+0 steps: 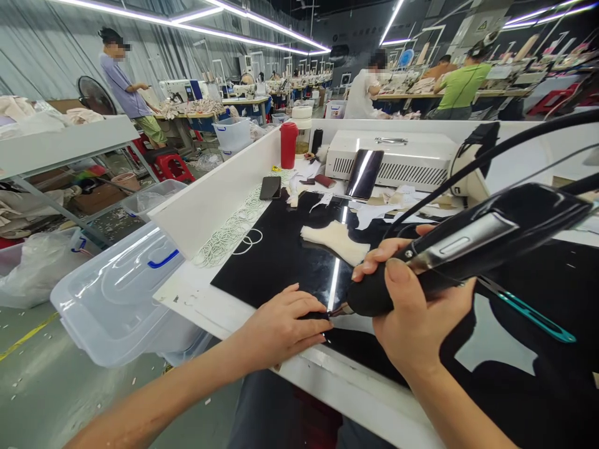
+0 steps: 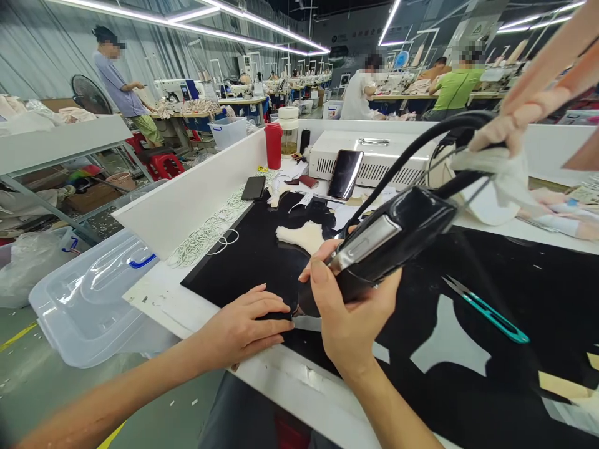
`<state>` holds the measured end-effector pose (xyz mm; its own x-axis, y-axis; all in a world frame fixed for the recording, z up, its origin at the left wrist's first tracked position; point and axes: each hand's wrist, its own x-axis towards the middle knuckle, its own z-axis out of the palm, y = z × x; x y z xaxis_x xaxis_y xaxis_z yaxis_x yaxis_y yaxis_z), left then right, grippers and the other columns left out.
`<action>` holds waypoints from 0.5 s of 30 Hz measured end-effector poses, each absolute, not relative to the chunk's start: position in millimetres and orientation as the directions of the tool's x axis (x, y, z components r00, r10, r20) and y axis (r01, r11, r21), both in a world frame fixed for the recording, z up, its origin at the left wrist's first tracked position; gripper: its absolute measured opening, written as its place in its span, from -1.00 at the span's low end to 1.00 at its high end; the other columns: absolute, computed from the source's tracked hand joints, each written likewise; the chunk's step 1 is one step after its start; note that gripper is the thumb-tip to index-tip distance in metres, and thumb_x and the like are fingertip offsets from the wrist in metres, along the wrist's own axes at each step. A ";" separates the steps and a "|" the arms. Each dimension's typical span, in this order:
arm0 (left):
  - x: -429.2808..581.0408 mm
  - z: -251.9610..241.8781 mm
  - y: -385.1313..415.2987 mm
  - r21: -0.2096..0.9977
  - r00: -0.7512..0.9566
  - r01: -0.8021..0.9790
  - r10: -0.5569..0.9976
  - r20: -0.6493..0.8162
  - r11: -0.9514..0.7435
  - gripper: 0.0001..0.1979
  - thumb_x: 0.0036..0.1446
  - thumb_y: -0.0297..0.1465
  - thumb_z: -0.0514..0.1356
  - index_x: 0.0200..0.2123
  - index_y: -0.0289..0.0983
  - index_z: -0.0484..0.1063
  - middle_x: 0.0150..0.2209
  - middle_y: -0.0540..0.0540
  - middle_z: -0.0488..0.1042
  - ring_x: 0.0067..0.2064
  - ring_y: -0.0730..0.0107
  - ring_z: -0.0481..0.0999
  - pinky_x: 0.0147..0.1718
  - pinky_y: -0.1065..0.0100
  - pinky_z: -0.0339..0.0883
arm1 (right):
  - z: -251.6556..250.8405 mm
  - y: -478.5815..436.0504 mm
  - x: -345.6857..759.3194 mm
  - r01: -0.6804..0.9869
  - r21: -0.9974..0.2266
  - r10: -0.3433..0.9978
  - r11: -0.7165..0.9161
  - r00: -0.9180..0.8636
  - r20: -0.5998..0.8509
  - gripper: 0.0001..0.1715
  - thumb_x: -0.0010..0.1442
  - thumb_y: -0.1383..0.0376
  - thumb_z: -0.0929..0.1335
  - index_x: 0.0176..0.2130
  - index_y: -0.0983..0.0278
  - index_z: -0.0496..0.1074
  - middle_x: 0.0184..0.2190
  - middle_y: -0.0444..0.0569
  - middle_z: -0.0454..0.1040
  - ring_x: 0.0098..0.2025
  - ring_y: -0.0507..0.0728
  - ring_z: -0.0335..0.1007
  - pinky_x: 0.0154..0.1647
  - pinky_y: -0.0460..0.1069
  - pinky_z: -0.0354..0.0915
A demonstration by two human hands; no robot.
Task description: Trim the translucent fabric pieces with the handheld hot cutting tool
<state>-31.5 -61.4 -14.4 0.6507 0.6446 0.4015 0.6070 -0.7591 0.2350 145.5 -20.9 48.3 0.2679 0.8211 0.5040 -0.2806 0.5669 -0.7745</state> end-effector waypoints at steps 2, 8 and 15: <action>-30.6 -14.5 -61.9 0.238 0.650 0.611 0.650 0.394 -0.755 -0.72 0.40 -0.28 0.08 0.01 -0.18 0.53 0.05 -0.13 0.52 0.08 0.33 0.49 0.29 0.06 0.17 | 48.2 -21.0 146.0 -0.277 -0.780 0.825 0.561 0.267 0.499 -0.50 0.11 0.26 0.50 -0.02 0.13 0.27 -0.38 -0.25 0.45 -0.51 0.04 0.39 -0.44 0.05 0.38; -28.1 -12.0 -62.6 0.239 0.645 0.614 0.653 0.397 -0.752 -0.73 0.40 -0.28 0.08 0.00 -0.18 0.53 0.04 -0.13 0.53 0.08 0.31 0.49 0.28 0.07 0.20 | 48.5 -21.3 148.1 -0.285 -0.774 0.821 0.565 0.283 0.495 -0.50 0.10 0.28 0.50 -0.03 0.14 0.27 -0.40 -0.24 0.46 -0.51 0.05 0.39 -0.45 0.05 0.39; -30.7 -12.2 -61.6 0.261 0.642 0.616 0.666 0.380 -0.743 -0.71 0.40 -0.26 0.08 0.00 -0.20 0.54 0.03 -0.14 0.53 0.08 0.31 0.50 0.27 0.06 0.22 | 52.8 -22.0 145.5 -0.310 -0.778 0.835 0.546 0.286 0.471 -0.51 0.09 0.31 0.50 -0.05 0.15 0.28 -0.42 -0.25 0.46 -0.50 0.03 0.38 -0.46 0.04 0.40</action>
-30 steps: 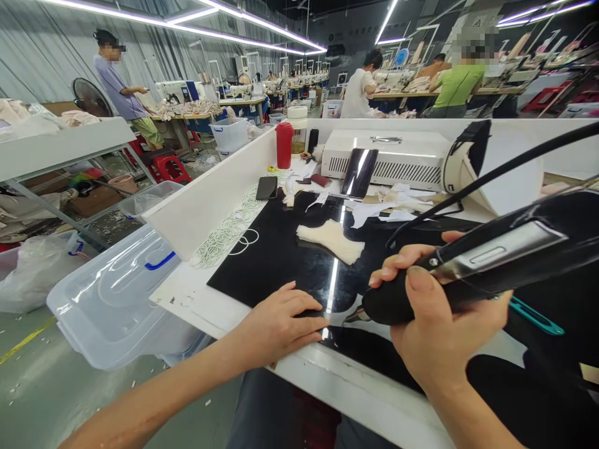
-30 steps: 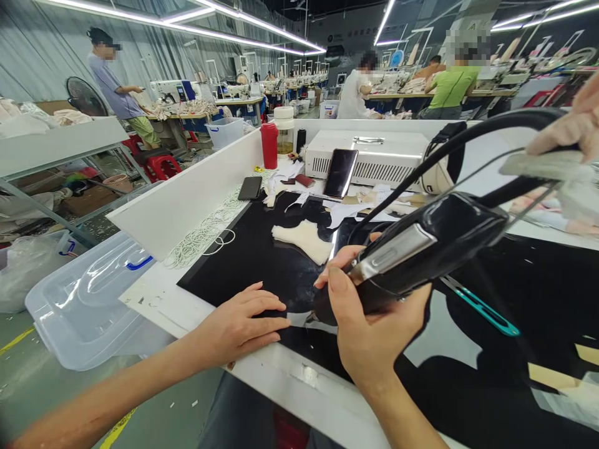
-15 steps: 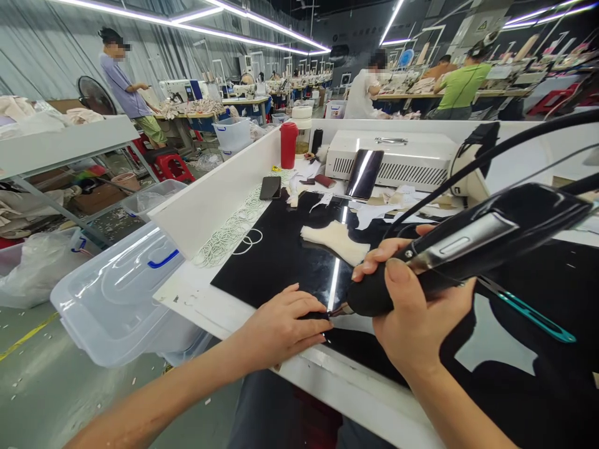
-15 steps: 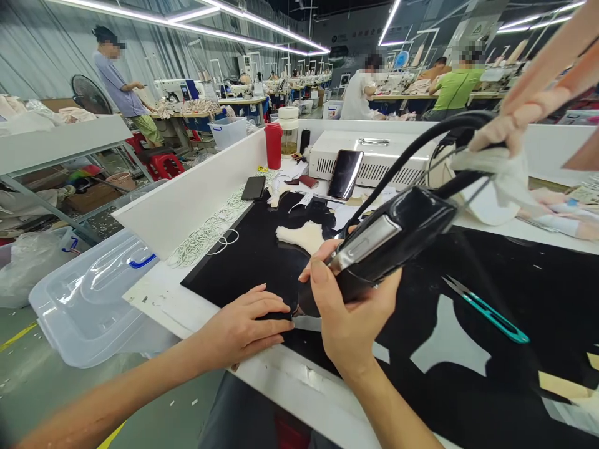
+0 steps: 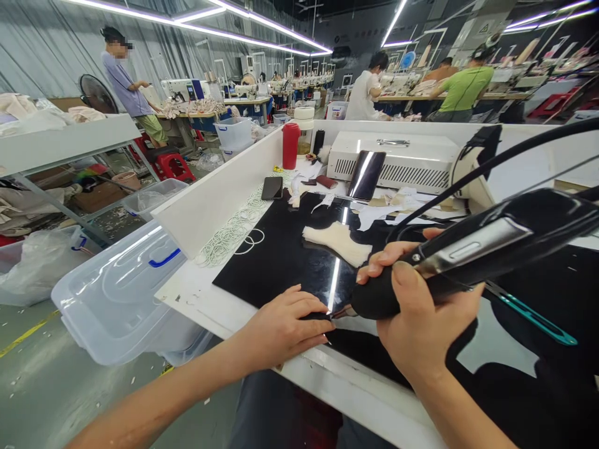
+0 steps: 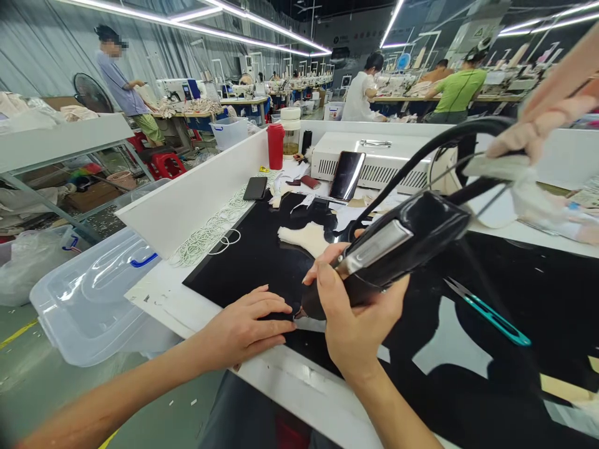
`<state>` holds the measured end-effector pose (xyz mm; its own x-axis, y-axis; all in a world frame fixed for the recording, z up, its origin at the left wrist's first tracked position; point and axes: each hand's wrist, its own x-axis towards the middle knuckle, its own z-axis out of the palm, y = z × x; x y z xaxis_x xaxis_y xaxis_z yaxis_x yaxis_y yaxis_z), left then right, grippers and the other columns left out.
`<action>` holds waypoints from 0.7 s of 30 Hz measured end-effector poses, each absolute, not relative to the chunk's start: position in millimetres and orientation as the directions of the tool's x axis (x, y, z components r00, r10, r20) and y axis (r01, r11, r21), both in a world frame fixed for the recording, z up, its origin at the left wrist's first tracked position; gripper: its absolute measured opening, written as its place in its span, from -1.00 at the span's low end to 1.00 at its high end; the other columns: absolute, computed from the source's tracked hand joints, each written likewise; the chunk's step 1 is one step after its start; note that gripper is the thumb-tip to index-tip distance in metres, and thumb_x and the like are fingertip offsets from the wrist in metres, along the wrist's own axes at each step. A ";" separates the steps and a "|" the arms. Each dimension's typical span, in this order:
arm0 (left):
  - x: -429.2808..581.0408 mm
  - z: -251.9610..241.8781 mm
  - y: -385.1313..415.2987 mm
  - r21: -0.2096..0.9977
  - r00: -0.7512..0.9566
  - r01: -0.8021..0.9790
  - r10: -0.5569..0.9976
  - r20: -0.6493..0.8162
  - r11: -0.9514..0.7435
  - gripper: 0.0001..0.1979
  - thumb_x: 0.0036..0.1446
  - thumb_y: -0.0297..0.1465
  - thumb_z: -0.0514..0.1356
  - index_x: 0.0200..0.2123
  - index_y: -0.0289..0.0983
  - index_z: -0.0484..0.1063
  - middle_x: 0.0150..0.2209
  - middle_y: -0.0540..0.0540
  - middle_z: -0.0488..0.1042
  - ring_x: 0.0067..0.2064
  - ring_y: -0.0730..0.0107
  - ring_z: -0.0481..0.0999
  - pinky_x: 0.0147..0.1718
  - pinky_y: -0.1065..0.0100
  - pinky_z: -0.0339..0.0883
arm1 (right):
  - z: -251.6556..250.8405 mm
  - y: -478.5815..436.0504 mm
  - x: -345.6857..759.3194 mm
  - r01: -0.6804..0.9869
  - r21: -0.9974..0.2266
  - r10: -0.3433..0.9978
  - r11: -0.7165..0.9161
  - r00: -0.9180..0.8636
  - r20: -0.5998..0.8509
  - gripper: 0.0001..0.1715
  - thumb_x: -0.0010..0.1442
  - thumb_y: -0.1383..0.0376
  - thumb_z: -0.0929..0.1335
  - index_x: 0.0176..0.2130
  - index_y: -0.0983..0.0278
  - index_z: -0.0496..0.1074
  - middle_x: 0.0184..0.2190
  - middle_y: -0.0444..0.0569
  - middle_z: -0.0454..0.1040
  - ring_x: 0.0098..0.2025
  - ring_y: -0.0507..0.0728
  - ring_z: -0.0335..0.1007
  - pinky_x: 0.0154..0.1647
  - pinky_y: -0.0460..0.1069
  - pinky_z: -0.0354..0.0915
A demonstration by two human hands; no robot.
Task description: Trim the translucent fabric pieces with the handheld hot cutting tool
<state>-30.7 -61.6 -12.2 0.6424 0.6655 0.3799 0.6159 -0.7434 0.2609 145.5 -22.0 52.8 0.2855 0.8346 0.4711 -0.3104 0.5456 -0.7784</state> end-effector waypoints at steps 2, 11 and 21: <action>-32.9 -12.8 -60.2 0.276 0.636 0.604 0.661 0.399 -0.748 -0.73 0.40 -0.27 0.08 -0.01 -0.21 0.53 0.03 -0.13 0.54 0.08 0.32 0.51 0.28 0.07 0.21 | 55.5 -22.1 144.3 -0.315 -0.777 0.833 0.545 0.305 0.461 -0.49 0.05 0.29 0.51 -0.05 0.15 0.29 -0.44 -0.25 0.45 -0.52 0.03 0.36 -0.49 0.02 0.40; -35.8 -9.2 -58.4 0.358 0.592 0.589 0.688 0.419 -0.725 -0.77 0.41 -0.30 0.08 -0.09 -0.29 0.48 0.00 -0.13 0.56 0.05 0.40 0.53 0.30 0.17 0.18 | 51.1 -25.4 144.9 -0.308 -0.775 0.831 0.552 0.271 0.485 -0.51 0.06 0.27 0.50 -0.05 0.14 0.31 -0.42 -0.24 0.45 -0.51 0.05 0.37 -0.49 0.04 0.39; -35.9 -10.9 -56.4 0.311 0.631 0.616 0.690 0.355 -0.724 -0.70 0.41 -0.30 0.06 0.09 -0.25 0.45 0.06 -0.17 0.51 0.10 0.31 0.50 0.28 0.07 0.21 | 46.5 -26.7 142.2 -0.310 -0.772 0.832 0.554 0.236 0.502 -0.52 0.11 0.28 0.50 -0.02 0.15 0.31 -0.41 -0.22 0.46 -0.51 0.06 0.40 -0.46 0.06 0.39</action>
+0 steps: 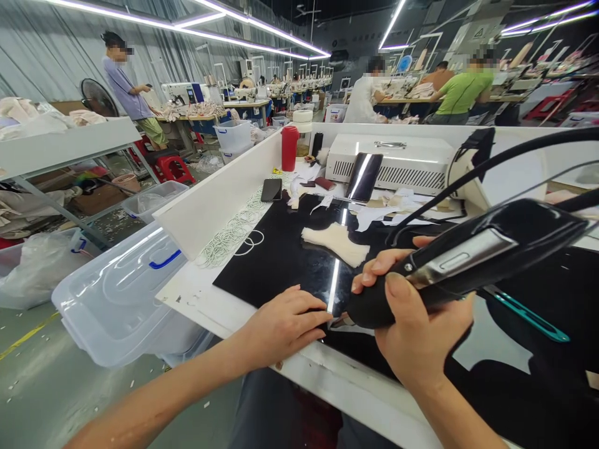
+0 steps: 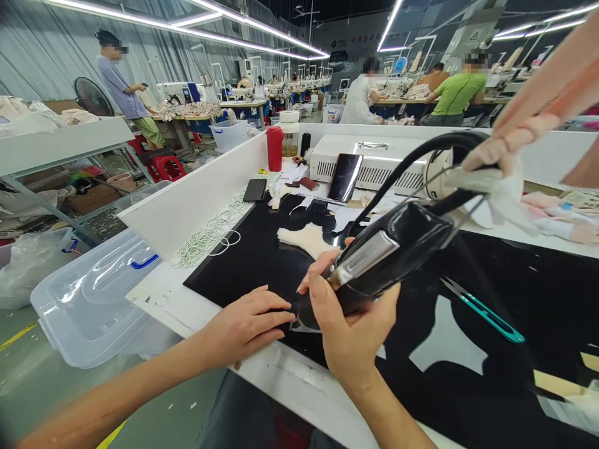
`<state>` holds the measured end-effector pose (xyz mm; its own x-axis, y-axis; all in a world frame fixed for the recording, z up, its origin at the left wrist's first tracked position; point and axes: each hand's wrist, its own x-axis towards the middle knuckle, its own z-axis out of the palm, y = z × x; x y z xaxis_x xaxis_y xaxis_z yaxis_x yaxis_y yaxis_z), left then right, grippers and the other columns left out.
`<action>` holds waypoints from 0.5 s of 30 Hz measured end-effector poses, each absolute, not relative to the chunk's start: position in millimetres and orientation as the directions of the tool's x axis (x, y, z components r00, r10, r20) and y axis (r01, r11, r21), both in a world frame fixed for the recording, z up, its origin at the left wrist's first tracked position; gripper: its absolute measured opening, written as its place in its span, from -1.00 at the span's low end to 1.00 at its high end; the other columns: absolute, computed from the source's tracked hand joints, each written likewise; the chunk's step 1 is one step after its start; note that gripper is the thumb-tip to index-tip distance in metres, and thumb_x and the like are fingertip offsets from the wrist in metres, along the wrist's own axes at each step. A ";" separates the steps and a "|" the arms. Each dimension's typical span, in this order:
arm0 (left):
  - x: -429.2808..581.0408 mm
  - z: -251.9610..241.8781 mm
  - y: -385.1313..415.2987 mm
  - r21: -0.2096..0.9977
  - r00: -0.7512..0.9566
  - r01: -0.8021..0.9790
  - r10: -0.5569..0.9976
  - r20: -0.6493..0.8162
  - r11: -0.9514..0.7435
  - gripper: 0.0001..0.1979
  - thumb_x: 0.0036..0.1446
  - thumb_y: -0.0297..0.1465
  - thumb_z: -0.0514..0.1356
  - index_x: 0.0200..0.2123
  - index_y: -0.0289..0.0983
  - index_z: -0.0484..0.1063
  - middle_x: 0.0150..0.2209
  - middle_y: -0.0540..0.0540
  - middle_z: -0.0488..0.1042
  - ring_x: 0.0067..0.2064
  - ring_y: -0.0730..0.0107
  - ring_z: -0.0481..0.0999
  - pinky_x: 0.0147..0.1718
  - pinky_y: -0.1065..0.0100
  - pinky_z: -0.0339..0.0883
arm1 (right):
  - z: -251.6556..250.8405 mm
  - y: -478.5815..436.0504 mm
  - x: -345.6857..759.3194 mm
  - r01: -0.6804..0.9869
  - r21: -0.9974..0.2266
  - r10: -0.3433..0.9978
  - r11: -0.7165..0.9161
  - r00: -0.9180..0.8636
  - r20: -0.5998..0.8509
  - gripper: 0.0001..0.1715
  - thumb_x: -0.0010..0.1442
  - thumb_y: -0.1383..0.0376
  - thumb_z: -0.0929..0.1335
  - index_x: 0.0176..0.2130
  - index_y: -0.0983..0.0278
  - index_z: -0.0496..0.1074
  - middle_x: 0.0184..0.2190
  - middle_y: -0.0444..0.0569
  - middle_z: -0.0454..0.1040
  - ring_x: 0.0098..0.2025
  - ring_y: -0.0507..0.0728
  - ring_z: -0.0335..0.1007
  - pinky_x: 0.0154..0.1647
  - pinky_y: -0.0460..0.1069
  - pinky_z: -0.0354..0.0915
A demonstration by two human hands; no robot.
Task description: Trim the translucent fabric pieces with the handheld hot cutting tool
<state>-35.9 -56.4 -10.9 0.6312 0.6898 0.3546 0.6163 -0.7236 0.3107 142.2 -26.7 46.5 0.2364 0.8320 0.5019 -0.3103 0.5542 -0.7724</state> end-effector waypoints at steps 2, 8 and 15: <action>-35.5 -10.0 -57.2 0.288 0.642 0.614 0.677 0.361 -0.735 -0.72 0.40 -0.31 0.08 0.06 -0.24 0.48 0.06 -0.17 0.51 0.10 0.28 0.50 0.27 0.04 0.22 | 49.7 -25.9 146.9 -0.293 -0.779 0.832 0.554 0.239 0.501 -0.52 0.10 0.27 0.51 -0.03 0.14 0.31 -0.40 -0.22 0.47 -0.50 0.06 0.41 -0.46 0.06 0.40; -35.2 -2.7 -46.8 0.279 0.680 0.572 0.637 0.364 -0.771 -0.76 0.40 -0.35 0.08 -0.05 -0.25 0.53 0.05 -0.16 0.51 0.07 0.31 0.51 0.29 0.03 0.20 | 60.4 -19.7 173.9 -0.014 -0.772 0.741 0.636 0.291 0.605 -0.46 0.02 0.27 0.56 -0.06 0.12 0.34 -0.39 -0.20 0.51 -0.46 0.11 0.44 -0.37 0.11 0.46; -21.0 13.6 6.8 0.391 0.827 0.348 0.475 0.300 -0.852 -0.70 0.36 -0.39 0.14 0.13 -0.26 0.38 0.11 -0.13 0.50 0.20 0.27 0.41 0.30 0.14 0.15 | 57.7 -10.3 184.1 -0.103 -0.771 0.733 0.629 0.408 0.544 -0.52 0.04 0.28 0.54 -0.08 0.15 0.36 -0.45 -0.19 0.48 -0.49 0.13 0.42 -0.46 0.09 0.42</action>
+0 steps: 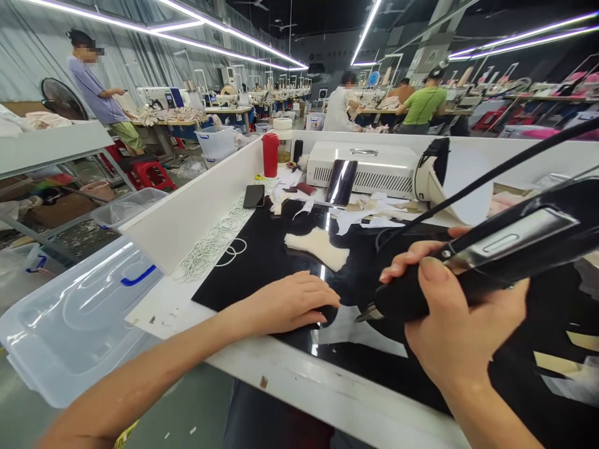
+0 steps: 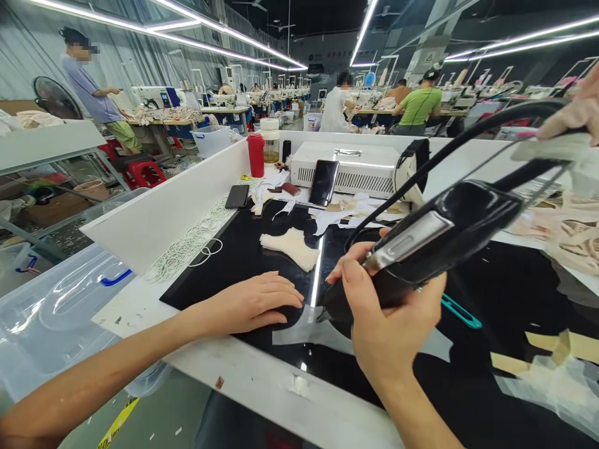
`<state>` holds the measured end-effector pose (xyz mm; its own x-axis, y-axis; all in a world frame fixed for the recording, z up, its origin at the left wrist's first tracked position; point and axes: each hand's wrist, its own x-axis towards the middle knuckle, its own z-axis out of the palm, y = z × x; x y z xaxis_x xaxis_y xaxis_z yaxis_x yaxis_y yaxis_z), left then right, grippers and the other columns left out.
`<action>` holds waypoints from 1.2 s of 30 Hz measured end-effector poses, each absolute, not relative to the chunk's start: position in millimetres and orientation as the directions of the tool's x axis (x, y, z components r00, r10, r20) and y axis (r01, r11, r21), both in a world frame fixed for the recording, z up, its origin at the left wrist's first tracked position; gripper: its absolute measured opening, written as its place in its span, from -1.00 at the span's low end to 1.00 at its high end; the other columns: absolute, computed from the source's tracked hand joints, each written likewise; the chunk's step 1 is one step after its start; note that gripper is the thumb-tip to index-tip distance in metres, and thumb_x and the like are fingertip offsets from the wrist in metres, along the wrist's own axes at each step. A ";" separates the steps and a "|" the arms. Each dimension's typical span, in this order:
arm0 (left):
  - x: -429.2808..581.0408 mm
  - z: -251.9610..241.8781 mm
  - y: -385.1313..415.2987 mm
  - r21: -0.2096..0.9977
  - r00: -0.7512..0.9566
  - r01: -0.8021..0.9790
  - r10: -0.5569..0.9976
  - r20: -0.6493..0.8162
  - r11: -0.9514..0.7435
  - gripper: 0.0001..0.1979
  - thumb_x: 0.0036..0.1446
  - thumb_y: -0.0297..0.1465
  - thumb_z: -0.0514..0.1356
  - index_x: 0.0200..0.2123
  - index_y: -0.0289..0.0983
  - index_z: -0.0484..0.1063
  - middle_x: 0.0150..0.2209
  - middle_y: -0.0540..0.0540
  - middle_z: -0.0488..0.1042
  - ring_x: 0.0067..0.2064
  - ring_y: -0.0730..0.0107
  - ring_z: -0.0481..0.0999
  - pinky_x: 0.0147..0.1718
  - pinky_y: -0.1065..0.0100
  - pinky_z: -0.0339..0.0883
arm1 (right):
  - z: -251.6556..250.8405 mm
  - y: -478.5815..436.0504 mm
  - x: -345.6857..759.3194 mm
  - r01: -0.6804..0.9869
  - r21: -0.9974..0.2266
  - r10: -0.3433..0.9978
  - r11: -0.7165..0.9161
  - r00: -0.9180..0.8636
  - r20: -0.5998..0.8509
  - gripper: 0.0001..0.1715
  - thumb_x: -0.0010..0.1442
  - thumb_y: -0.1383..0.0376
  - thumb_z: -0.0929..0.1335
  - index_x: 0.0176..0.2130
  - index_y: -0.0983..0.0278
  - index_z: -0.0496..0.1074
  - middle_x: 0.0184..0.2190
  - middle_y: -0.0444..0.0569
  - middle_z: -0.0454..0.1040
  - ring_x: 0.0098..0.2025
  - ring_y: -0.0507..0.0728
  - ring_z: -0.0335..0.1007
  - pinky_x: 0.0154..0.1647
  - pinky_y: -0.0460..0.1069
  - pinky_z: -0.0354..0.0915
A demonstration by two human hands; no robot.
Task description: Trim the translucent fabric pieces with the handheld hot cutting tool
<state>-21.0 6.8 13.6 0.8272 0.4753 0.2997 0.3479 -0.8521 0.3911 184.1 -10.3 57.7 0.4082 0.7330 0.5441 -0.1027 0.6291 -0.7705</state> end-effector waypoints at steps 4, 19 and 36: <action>-13.4 18.7 23.4 0.515 0.880 0.283 0.433 0.196 -0.809 -0.50 0.28 -0.35 0.25 0.24 -0.19 0.26 0.17 -0.14 0.45 0.29 0.20 0.31 0.29 0.13 0.16 | 53.2 -6.2 182.1 -0.142 -0.775 0.752 0.616 0.398 0.525 -0.51 0.06 0.26 0.54 -0.06 0.14 0.35 -0.43 -0.21 0.49 -0.49 0.10 0.43 -0.46 0.07 0.42; -15.0 14.1 25.6 0.597 0.900 0.301 0.429 0.080 -0.744 -0.33 0.10 -0.15 0.37 0.22 -0.18 0.25 0.17 -0.22 0.43 0.33 0.03 0.28 0.37 -0.22 -0.18 | 42.2 -5.2 169.1 -0.179 -0.766 0.771 0.617 0.332 0.543 -0.50 0.13 0.23 0.51 0.00 0.13 0.30 -0.38 -0.22 0.47 -0.49 0.06 0.42 -0.46 0.05 0.40; -14.9 13.6 27.4 0.621 0.905 0.301 0.422 0.052 -0.724 -0.24 0.05 -0.12 0.40 0.26 -0.13 0.22 0.18 -0.15 0.44 0.35 0.08 0.25 0.40 -0.12 -0.31 | 43.4 -10.7 169.0 -0.233 -0.767 0.792 0.598 0.324 0.518 -0.58 0.15 0.30 0.49 -0.03 0.13 0.34 -0.39 -0.19 0.45 -0.42 0.07 0.41 -0.41 0.06 0.42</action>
<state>-14.9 27.4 13.6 0.9051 0.4220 0.0523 0.3015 -0.7235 0.6210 169.0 -10.7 43.4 0.3238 0.7915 0.5183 -0.2333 0.5977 -0.7670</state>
